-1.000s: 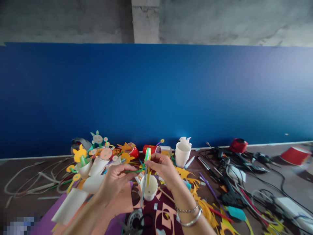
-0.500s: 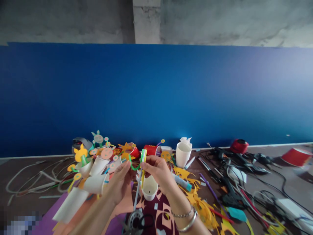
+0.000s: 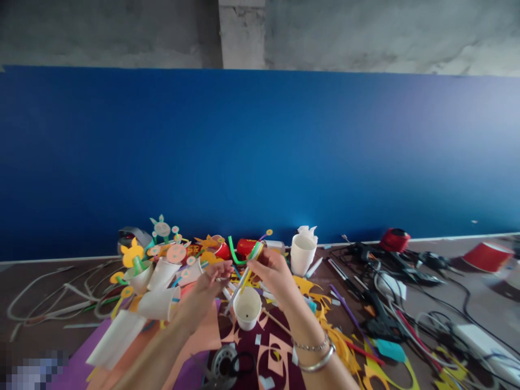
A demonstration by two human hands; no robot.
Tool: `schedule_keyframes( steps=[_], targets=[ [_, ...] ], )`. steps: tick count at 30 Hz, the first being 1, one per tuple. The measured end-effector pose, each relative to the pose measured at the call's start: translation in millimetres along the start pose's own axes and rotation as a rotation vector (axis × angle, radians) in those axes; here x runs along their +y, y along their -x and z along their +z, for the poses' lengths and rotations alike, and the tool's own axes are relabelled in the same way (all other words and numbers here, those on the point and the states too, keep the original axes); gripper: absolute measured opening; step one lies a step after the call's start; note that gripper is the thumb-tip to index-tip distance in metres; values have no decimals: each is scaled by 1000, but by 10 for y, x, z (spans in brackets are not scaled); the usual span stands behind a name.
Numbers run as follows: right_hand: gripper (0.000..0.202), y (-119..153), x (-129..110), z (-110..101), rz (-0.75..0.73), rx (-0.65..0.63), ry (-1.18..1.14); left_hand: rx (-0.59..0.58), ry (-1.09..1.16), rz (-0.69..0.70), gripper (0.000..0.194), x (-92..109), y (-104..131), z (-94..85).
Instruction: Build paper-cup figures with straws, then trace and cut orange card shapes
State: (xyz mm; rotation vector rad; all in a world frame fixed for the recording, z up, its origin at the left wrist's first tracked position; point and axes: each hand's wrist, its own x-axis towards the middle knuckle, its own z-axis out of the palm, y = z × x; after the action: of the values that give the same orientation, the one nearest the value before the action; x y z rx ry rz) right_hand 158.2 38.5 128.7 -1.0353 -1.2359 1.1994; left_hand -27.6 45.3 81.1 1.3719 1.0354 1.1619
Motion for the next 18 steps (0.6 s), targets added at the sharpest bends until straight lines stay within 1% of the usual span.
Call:
schedule_keyframes(
  steps=[1,2,3,4,5,6,7,8,10,12,14,16,18],
  targets=[
    [25,-15,4,-54,-17,33,28,-78,-118,24,49,-23,13,-21],
    [23,-28,10,-107,-32,49,66,-185,-219,47,62,-42,35,-35],
    [22,-38,19,-155,-48,50,108,-290,-297,55,73,-58,61,-40],
    [22,-46,28,-197,-60,35,148,-371,-358,60,82,-75,87,-33],
    [21,-51,36,-232,-70,11,182,-423,-406,60,90,-93,109,-14],
    [22,-53,42,-258,-80,-15,209,-432,-444,58,95,-113,122,14],
    [22,-52,43,-276,-91,-40,229,-408,-469,59,98,-135,127,47],
    [22,-49,40,-286,-105,-62,246,-370,-483,58,97,-158,122,80],
    [21,-37,19,-290,-136,-95,272,-319,-476,42,85,-192,95,125],
    [20,-17,-22,-277,-164,-125,275,-343,-426,27,69,-191,64,121],
    [20,12,-75,-256,-178,-164,257,-381,-368,39,60,-142,51,74],
    [18,48,-129,-232,-183,-207,248,-403,-333,67,57,-59,55,6],
    [14,86,-173,-208,-186,-240,263,-451,-305,87,58,29,68,-57]
  ],
)
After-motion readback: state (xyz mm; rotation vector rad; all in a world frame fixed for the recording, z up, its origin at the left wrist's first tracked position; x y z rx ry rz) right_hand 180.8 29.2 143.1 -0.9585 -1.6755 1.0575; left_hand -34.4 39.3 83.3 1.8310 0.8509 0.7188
